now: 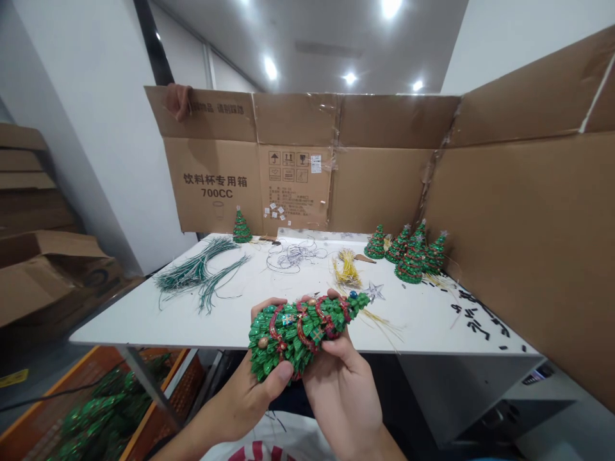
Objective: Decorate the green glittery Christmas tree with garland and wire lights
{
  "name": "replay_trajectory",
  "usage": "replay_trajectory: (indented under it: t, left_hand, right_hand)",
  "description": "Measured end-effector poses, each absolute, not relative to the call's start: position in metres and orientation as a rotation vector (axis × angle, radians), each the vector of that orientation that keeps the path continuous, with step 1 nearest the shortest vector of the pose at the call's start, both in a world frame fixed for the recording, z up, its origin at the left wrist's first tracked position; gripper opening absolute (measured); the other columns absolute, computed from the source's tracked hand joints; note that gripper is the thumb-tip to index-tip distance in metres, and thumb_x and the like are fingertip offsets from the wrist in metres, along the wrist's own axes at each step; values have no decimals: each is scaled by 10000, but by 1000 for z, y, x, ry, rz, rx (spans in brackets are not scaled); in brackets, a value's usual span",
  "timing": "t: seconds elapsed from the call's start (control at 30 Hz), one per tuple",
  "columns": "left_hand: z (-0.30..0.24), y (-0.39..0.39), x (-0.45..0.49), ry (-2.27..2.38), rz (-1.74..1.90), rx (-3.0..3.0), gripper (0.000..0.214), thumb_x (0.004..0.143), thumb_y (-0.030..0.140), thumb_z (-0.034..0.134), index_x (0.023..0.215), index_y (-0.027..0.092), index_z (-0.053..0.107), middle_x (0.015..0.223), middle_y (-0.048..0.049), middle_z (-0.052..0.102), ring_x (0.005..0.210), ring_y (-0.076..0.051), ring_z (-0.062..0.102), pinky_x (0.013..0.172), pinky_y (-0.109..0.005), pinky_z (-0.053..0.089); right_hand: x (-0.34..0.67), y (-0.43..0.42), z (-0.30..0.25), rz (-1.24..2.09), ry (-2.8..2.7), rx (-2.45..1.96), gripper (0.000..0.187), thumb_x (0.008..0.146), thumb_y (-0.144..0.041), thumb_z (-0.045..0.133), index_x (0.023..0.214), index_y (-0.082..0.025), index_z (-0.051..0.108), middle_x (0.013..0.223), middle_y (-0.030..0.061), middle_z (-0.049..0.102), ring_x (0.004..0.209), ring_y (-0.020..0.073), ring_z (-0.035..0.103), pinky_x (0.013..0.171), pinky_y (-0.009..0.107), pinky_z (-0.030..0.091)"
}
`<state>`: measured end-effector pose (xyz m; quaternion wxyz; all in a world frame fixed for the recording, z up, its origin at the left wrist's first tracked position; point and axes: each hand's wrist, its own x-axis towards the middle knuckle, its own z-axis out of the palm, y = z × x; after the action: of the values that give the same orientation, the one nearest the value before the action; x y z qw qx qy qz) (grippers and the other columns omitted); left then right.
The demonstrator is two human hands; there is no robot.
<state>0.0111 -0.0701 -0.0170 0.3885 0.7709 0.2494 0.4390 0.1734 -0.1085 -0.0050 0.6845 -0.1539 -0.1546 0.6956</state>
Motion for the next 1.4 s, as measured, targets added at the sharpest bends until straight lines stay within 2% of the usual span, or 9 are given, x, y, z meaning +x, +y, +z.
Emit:
replay_trajectory:
  t: [0.17,0.27,0.47,0.8,1.07,1.17,1.4]
  left_hand:
    - [-17,-72,10,648,1102,1939,734,1063,699,509,1607,206,504,1590,-159,389,1529,-348,435,1374,-508,301]
    - [-17,-72,10,651,1108,1970,679,1068,686,513,1567,229,565,1596,-138,377,1559,-349,382,1386,-507,267]
    - [-15,-71,12,654,1112,1960,689,1070,688,500,1571,221,574,1594,-145,409,1576,-382,351,1392,-548,248]
    - [-21,-71,11,606,1117,1915,664,1075,649,537,1601,247,498,1610,-138,355,1522,-354,442,1371,-528,296]
    - [-19,-69,11,613,1106,1937,642,1086,632,526,1606,257,519,1635,-121,360,1566,-344,393,1394,-512,249]
    - [-19,-69,11,614,1076,1986,616,1099,621,499,1596,260,551,1653,-114,355,1605,-352,322,1408,-525,197]
    - [-19,-69,12,607,1099,1947,613,1090,616,529,1593,266,530,1626,-124,384,1575,-359,381,1386,-528,269]
  right_hand:
    - [174,-108,-6,1560,-334,-339,607,769,-201,819,1335,-415,774,1342,-45,822,1273,276,750,1274,544,449]
    - [174,-108,-6,1561,-344,-338,606,768,-202,818,1331,-421,775,1338,-51,823,1272,276,751,1276,547,446]
    - [173,-108,-6,1555,-353,-344,604,761,-211,815,1325,-425,778,1345,-53,820,1248,277,761,1270,550,452]
    - [175,-108,-8,1579,-316,-321,607,748,-185,847,1302,-428,792,1312,-52,834,1218,264,777,1279,533,442]
    - [174,-108,-8,1580,-292,-325,625,724,-177,858,1286,-444,798,1299,-61,838,1234,269,773,1284,536,435]
    - [174,-108,-8,1571,-315,-326,615,738,-184,840,1295,-442,794,1312,-60,833,1262,264,760,1285,532,434]
    - [174,-108,-8,1560,-326,-364,617,738,-212,844,1314,-425,786,1327,-45,829,1241,278,766,1278,552,440]
